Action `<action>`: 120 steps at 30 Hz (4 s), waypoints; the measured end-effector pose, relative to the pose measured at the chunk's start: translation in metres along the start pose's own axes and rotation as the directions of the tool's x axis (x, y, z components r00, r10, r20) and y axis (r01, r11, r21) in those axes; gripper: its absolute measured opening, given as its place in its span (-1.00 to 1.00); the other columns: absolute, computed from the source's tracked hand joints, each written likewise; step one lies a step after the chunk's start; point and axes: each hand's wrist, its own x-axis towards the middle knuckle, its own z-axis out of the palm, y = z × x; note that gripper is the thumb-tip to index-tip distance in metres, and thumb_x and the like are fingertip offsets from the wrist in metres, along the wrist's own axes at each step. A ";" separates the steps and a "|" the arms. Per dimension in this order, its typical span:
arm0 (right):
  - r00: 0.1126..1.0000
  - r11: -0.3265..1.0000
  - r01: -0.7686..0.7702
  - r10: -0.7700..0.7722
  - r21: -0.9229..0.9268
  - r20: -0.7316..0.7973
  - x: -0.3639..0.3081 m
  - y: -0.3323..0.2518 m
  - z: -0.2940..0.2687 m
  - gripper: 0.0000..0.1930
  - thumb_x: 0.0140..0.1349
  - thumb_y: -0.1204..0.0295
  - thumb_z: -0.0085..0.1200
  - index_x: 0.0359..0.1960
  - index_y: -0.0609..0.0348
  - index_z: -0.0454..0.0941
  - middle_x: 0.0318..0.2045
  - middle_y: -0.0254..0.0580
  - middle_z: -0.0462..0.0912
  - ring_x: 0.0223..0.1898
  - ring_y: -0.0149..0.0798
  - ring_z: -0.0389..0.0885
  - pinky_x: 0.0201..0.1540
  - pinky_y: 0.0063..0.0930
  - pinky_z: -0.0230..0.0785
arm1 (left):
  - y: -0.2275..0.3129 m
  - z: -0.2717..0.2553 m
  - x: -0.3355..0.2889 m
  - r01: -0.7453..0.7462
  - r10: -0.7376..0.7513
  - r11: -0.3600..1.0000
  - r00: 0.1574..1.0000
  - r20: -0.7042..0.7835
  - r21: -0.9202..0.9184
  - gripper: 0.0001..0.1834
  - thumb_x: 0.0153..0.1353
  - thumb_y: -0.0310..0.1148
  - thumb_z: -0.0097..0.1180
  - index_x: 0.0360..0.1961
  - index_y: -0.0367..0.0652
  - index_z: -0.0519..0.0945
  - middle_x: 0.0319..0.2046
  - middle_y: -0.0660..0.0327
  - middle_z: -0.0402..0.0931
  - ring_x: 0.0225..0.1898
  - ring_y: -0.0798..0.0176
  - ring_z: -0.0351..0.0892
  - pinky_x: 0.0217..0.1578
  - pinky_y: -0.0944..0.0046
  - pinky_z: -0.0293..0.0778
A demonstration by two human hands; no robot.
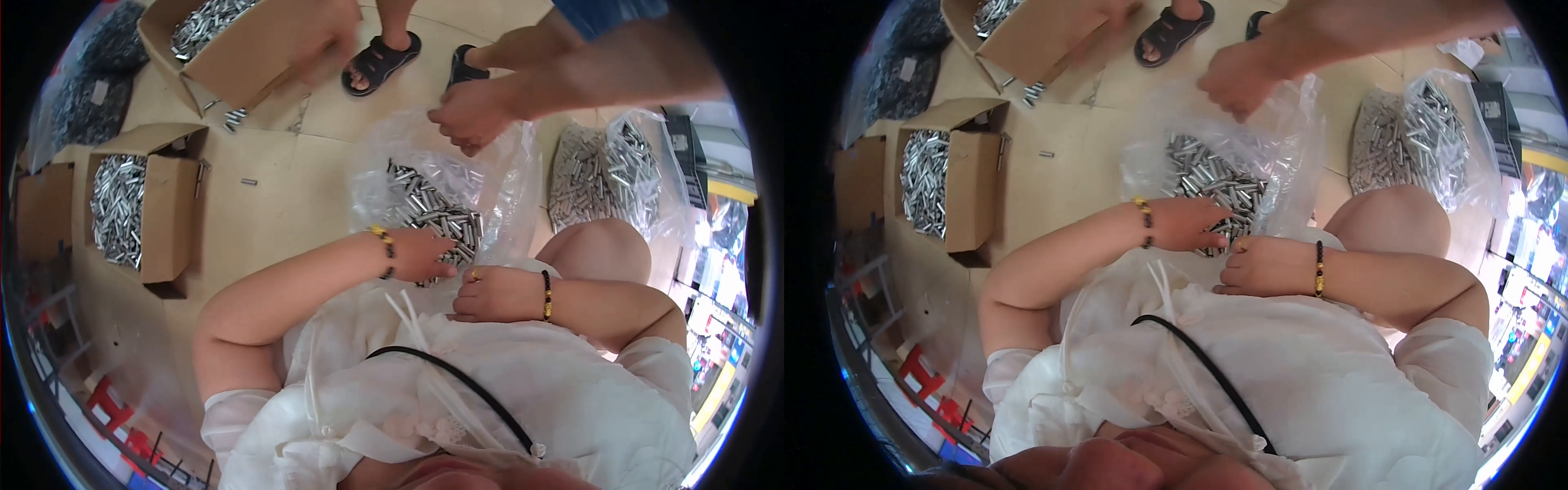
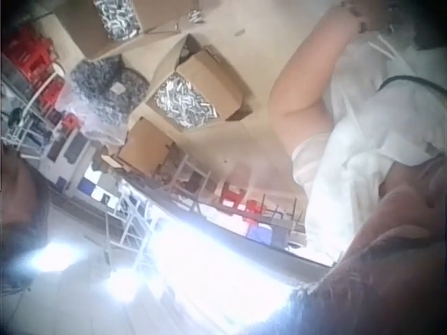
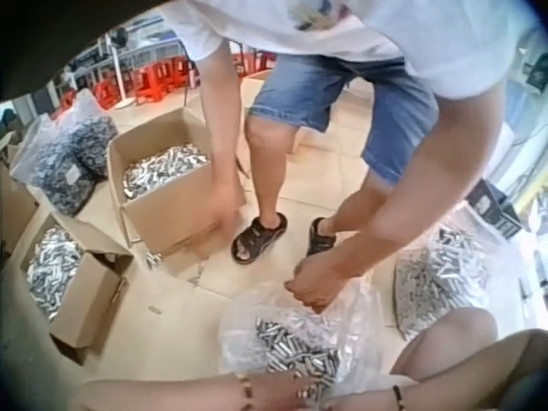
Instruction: The person sorts small metal components by hand, gathering them from cardboard boxes and the floor and placing them into a plastic bag.
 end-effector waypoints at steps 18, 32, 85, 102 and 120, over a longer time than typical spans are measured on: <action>0.503 0.722 -0.680 0.328 0.131 0.799 -0.105 0.035 0.017 -0.72 0.17 0.39 -0.15 -0.16 0.02 0.58 -0.25 -0.10 0.63 -0.11 -0.02 0.55 -0.04 -0.24 0.38 | -0.040 -0.055 -0.105 0.032 0.035 0.990 0.883 -0.468 0.135 -0.84 0.01 -0.47 0.13 -0.32 -0.09 0.59 -0.47 0.10 0.57 -0.41 -0.03 0.54 -0.40 0.13 0.44; 0.532 0.783 -0.613 0.505 -0.101 0.680 -0.188 0.195 0.218 -0.74 0.22 0.25 -0.21 -0.22 0.06 0.49 -0.22 -0.12 0.58 -0.20 -0.02 0.60 -0.20 -0.14 0.45 | 0.036 -0.056 -0.104 -0.063 0.087 0.991 0.972 -0.217 0.115 -0.88 0.04 -0.43 0.10 -0.34 -0.08 0.55 -0.47 0.12 0.51 -0.35 0.02 0.51 -0.36 0.08 0.42; 0.616 0.593 -0.785 0.712 0.179 0.339 -0.052 0.179 -0.082 -0.08 -0.12 0.53 0.29 0.32 -0.16 0.06 -0.02 0.13 0.45 -0.03 0.08 0.50 0.02 -0.19 0.39 | 0.027 0.012 -0.124 0.175 -0.580 0.724 0.677 -0.453 -0.667 0.08 -0.02 -0.38 0.30 0.35 -0.25 -0.23 -0.55 0.11 0.46 -0.55 0.21 0.49 -0.51 0.28 0.45; 0.707 0.710 -0.690 0.619 0.141 0.341 -0.038 0.159 -0.098 -0.78 0.16 0.32 0.05 -0.30 0.22 0.57 -0.42 0.09 0.61 -0.33 0.05 0.57 -0.22 -0.20 0.41 | 0.026 0.013 -0.110 -0.047 -0.321 0.927 0.420 -0.849 -0.373 -0.32 0.03 -0.38 0.23 0.21 0.09 0.27 -0.37 0.03 0.48 -0.33 0.08 0.50 -0.26 0.17 0.43; 0.661 0.697 -0.716 0.661 0.037 0.354 -0.039 0.153 -0.108 -0.71 -0.24 0.32 0.40 -0.66 0.28 0.58 -0.55 -0.03 0.54 -0.52 -0.10 0.54 -0.42 -0.34 0.39 | 0.013 0.022 -0.117 0.234 -0.493 0.849 0.674 -0.550 -0.474 -0.39 -0.11 -0.24 0.33 0.03 -0.11 0.46 -0.40 -0.02 0.53 -0.27 -0.02 0.54 -0.21 0.11 0.43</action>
